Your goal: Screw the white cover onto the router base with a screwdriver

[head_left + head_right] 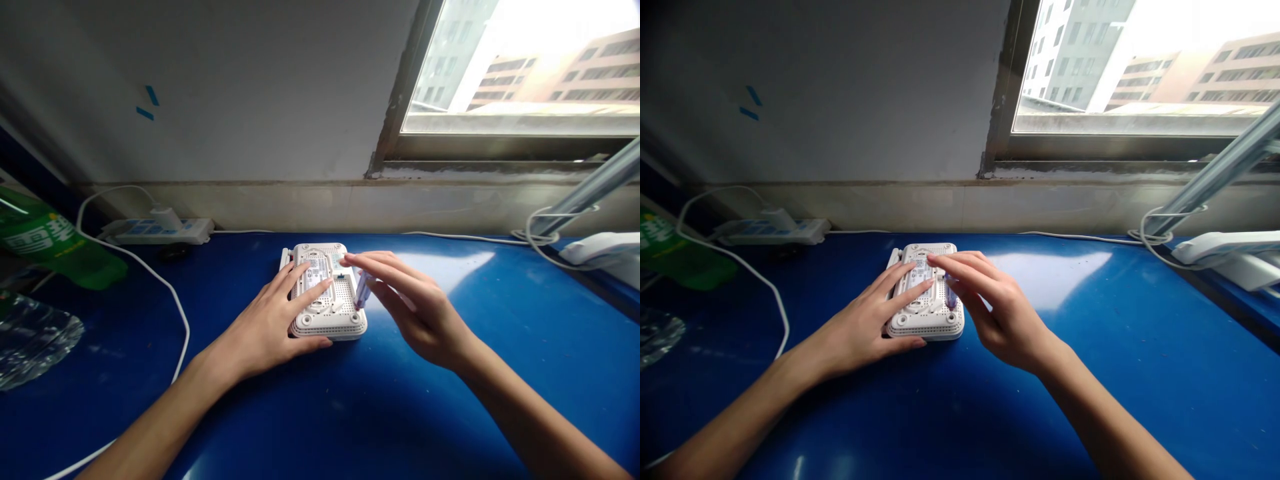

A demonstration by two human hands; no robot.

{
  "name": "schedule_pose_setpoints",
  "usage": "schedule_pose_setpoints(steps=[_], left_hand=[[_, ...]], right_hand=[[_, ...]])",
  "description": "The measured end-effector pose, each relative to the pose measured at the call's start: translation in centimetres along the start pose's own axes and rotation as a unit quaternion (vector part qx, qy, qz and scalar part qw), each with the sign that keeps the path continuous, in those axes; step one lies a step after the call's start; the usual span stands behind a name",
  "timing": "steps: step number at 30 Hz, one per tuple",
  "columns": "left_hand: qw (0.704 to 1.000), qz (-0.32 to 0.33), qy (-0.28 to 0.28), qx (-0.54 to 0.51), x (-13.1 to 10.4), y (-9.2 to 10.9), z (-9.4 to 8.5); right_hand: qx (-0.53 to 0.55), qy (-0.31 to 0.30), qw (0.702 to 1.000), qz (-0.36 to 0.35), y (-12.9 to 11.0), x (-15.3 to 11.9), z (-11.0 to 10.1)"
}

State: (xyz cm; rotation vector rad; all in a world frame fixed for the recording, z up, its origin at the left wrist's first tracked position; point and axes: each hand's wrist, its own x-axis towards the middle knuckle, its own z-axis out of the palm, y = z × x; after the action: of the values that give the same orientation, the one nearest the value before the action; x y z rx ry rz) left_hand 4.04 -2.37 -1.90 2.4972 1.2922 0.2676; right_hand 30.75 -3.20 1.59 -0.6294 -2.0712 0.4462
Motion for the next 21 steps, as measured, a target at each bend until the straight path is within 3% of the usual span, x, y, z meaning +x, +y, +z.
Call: schedule_pose_setpoints(steps=[9, 16, 21], left_hand=[[1.000, -0.001, 0.009, -0.007, -0.04, 0.02, -0.08], [1.000, -0.001, -0.002, 0.002, 0.11, -0.03, -0.04], [1.000, 0.000, 0.003, 0.000, -0.09, 0.01, -0.01]], right_hand=[[-0.036, 0.075, 0.996, 0.005, -0.11, -0.19, 0.07], [0.038, 0.014, 0.999, 0.008, -0.02, 0.10, 0.04], [-0.022, 0.055, 0.998, -0.014, 0.04, 0.05, 0.15]])
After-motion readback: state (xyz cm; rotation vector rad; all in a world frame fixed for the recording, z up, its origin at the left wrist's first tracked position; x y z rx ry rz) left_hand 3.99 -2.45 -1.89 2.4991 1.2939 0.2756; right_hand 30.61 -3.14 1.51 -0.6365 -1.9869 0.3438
